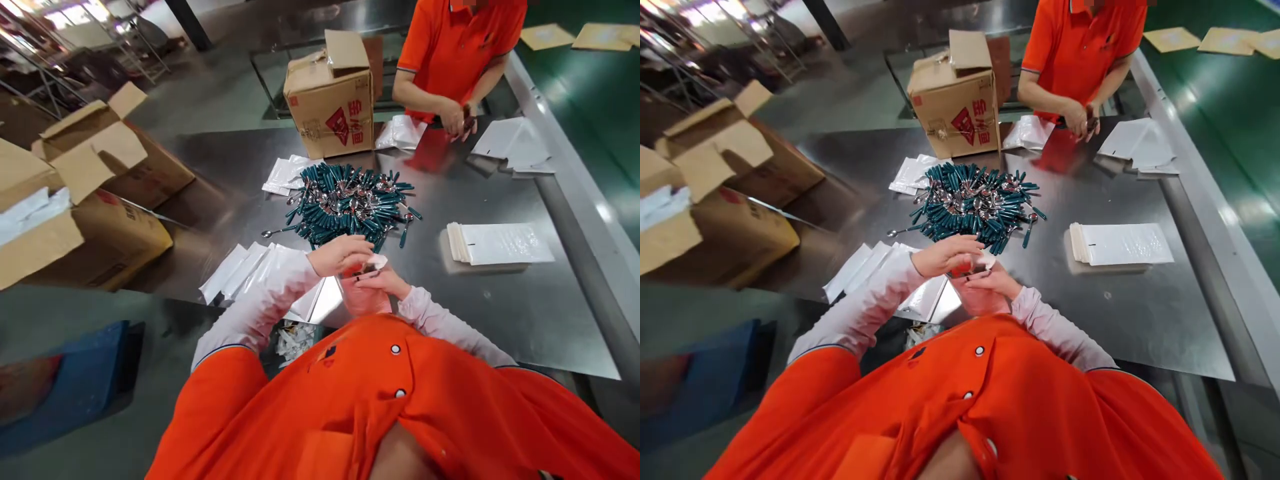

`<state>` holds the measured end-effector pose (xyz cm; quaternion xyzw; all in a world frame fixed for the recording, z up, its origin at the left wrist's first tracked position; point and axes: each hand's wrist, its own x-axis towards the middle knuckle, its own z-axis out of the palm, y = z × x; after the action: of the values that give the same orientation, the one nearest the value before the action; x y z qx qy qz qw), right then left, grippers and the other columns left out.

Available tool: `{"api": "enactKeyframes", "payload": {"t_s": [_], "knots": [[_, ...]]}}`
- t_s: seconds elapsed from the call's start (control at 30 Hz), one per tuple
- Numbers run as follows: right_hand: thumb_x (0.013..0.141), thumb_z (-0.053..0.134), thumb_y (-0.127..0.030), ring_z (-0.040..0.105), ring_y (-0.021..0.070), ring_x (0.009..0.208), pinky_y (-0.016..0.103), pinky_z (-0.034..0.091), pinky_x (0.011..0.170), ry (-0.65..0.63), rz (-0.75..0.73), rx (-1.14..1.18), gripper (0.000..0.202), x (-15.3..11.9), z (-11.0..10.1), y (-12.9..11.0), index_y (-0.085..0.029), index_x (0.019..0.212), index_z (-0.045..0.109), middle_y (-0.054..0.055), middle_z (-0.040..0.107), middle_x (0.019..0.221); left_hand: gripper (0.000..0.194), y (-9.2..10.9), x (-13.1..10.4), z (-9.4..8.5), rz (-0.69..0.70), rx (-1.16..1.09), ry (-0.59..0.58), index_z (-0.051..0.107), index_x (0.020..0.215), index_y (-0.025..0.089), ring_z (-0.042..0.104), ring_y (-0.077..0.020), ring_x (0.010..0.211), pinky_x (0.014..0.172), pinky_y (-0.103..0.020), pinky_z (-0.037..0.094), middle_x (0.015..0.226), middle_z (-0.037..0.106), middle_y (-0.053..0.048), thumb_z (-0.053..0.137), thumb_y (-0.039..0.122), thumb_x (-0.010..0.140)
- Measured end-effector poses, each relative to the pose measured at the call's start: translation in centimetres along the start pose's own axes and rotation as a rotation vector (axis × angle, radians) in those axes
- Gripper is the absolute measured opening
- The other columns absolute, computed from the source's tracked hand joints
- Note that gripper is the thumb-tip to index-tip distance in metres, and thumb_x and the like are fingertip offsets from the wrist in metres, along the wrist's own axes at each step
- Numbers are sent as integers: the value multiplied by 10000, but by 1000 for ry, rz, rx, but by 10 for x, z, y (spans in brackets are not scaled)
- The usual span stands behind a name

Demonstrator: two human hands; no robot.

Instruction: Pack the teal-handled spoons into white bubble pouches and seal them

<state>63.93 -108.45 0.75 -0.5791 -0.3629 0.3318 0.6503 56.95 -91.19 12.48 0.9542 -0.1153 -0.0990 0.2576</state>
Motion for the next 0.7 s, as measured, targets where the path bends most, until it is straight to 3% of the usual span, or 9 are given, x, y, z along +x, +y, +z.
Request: {"api": "enactKeyframes", "payload": {"t_s": [0.07,0.13,0.2,0.27,0.33,0.43,0.5,0.6,0.7], "knots": [[560,883,-361,671,239,936,397,545,885,-47,53,-13,509,-11,-3,11,-167,985,681,74,733,994,450,-6,2,32,-9,-72,-93,544,1409,251,367,-236,1459,1160,-382,346,1539,464,-71,501,358,974],[604,853,-387,673,237,886,408,542,870,-105,124,-41,417,-21,-10,23,-164,919,698,70,742,923,553,-14,2,58,-115,-219,-107,435,1496,229,403,-219,1438,1116,-341,401,1572,408,-106,522,316,958],[658,810,-443,670,225,826,401,541,831,-96,186,-45,389,-28,-19,32,-155,897,705,68,741,866,614,-27,3,74,-245,-386,-100,413,1504,195,546,-198,1312,1007,-283,482,1502,495,-141,573,256,915],[672,786,-515,663,214,790,380,540,781,-21,226,-27,457,-33,-28,38,-148,932,702,68,738,858,623,-40,4,83,-368,-522,-115,498,1426,172,678,-184,1077,855,-261,543,1292,663,-128,665,190,826],[661,771,-586,660,211,796,364,538,758,55,233,-5,544,-36,-35,40,-148,974,695,75,738,891,471,-48,5,89,-463,-639,-122,623,1228,130,709,-167,813,695,-255,556,967,745,-75,711,144,765],[695,727,-637,656,229,870,376,529,812,160,207,-76,566,-41,-40,37,-153,985,699,98,738,969,121,-43,7,93,-542,-623,20,629,794,120,617,-135,563,529,-229,478,598,629,6,739,145,748],[741,694,-633,646,241,873,391,523,826,206,201,-172,518,-46,-40,32,-155,941,710,98,738,942,288,-31,7,90,-545,-456,157,531,622,149,551,-119,540,512,-216,404,498,508,46,815,165,669],[797,648,-629,647,246,857,392,529,805,178,220,-156,502,-57,-40,26,-153,940,719,92,734,901,401,-13,3,80,-450,-292,215,497,567,158,480,-106,574,525,-216,312,485,393,69,878,279,592],[795,648,-641,664,242,903,390,539,822,140,237,24,543,-62,-38,27,-160,1040,706,97,736,970,310,-5,-2,70,-358,-221,121,607,667,158,480,-107,566,532,-224,306,519,442,63,805,392,710]]}}
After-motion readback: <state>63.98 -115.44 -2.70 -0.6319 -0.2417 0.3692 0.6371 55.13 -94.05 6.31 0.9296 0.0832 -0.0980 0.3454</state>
